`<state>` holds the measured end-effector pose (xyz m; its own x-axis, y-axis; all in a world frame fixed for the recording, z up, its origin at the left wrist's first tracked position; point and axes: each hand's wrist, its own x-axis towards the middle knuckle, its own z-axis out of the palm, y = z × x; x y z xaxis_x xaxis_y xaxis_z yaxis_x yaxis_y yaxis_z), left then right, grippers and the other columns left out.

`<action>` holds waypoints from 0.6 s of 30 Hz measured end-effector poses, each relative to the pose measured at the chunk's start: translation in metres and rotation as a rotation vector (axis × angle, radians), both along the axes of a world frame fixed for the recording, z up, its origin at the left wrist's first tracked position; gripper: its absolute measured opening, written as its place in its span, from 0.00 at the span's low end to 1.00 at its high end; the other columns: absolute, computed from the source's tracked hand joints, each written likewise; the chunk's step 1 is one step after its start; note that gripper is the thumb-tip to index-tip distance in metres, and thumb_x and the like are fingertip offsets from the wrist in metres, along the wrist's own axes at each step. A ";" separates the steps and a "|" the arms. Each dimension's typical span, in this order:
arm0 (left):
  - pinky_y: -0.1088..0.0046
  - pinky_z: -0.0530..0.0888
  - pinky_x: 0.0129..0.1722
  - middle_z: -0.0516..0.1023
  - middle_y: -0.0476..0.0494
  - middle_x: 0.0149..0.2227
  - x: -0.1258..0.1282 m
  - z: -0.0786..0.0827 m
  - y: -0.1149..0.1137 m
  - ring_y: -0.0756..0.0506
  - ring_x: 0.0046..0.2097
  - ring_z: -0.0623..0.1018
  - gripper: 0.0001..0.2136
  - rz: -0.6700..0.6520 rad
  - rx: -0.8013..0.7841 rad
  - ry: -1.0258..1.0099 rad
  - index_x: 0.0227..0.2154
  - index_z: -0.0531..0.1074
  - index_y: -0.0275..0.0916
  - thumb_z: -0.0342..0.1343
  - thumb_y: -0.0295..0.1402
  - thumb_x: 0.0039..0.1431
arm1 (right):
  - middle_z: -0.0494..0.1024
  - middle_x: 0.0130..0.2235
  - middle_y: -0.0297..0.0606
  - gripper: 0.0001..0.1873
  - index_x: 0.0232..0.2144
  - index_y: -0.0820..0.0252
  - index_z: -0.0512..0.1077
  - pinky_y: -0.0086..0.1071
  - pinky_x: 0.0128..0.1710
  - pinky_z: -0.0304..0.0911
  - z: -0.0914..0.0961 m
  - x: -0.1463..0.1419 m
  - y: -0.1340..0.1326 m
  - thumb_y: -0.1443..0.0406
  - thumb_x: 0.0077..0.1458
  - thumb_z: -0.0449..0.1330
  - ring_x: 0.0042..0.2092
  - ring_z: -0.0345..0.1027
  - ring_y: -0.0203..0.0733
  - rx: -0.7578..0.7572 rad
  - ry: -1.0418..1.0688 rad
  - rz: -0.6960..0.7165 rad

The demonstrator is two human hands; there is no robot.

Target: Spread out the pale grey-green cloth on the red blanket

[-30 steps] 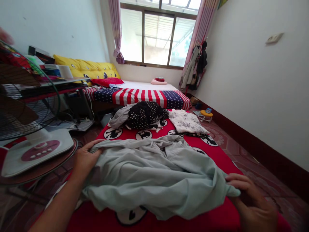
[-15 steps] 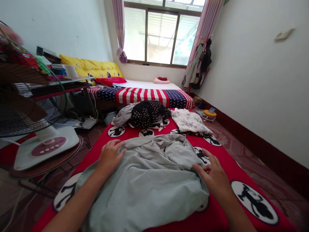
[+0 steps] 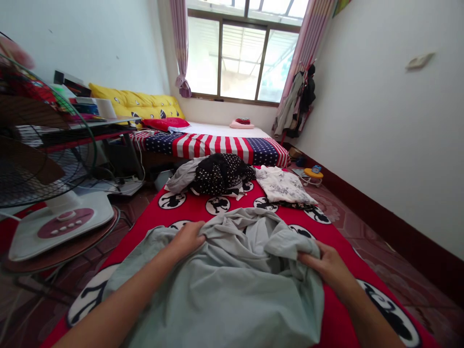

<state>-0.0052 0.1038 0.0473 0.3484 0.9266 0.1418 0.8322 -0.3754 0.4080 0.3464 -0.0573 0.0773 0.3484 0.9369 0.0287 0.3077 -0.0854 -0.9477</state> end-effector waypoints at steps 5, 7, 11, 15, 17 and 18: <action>0.69 0.71 0.41 0.76 0.41 0.40 -0.013 0.042 0.040 0.43 0.42 0.77 0.15 0.271 0.235 -0.220 0.47 0.68 0.35 0.46 0.34 0.59 | 0.78 0.37 0.38 0.27 0.38 0.59 0.73 0.34 0.31 0.73 0.015 0.022 0.016 0.58 0.32 0.72 0.35 0.74 0.43 0.395 0.372 -0.512; 0.66 0.72 0.46 0.71 0.35 0.50 -0.014 0.046 0.049 0.42 0.46 0.76 0.23 0.340 0.325 -0.369 0.55 0.62 0.34 0.50 0.35 0.56 | 0.76 0.46 0.41 0.30 0.41 0.58 0.71 0.36 0.37 0.74 0.005 0.022 0.022 0.58 0.33 0.72 0.42 0.73 0.44 0.494 0.345 -0.525; 0.59 0.69 0.55 0.63 0.31 0.59 -0.012 0.023 0.027 0.39 0.56 0.71 0.27 0.158 0.301 -0.407 0.56 0.65 0.35 0.55 0.37 0.52 | 0.70 0.55 0.47 0.34 0.50 0.57 0.65 0.42 0.46 0.71 -0.034 0.014 0.013 0.57 0.41 0.69 0.50 0.71 0.50 0.423 0.120 -0.499; 0.57 0.69 0.56 0.74 0.42 0.53 -0.029 -0.010 -0.024 0.39 0.55 0.73 0.14 -0.080 0.177 -0.338 0.39 0.77 0.44 0.52 0.44 0.56 | 0.77 0.44 0.45 0.18 0.40 0.59 0.73 0.39 0.44 0.71 -0.057 -0.009 -0.025 0.54 0.50 0.62 0.47 0.73 0.49 0.290 -0.117 -0.313; 0.58 0.73 0.53 0.77 0.47 0.49 -0.050 -0.025 -0.047 0.39 0.51 0.76 0.12 -0.064 0.195 -0.365 0.35 0.78 0.50 0.52 0.46 0.56 | 0.79 0.38 0.42 0.13 0.33 0.57 0.75 0.36 0.42 0.71 -0.062 -0.025 -0.045 0.55 0.56 0.58 0.42 0.74 0.46 0.233 -0.222 -0.129; 0.58 0.74 0.53 0.79 0.51 0.47 -0.063 -0.032 -0.056 0.40 0.49 0.77 0.11 -0.034 0.205 -0.378 0.35 0.78 0.54 0.52 0.46 0.56 | 0.79 0.37 0.41 0.13 0.31 0.57 0.75 0.35 0.42 0.71 -0.065 -0.033 -0.053 0.56 0.57 0.57 0.41 0.74 0.46 0.209 -0.276 -0.038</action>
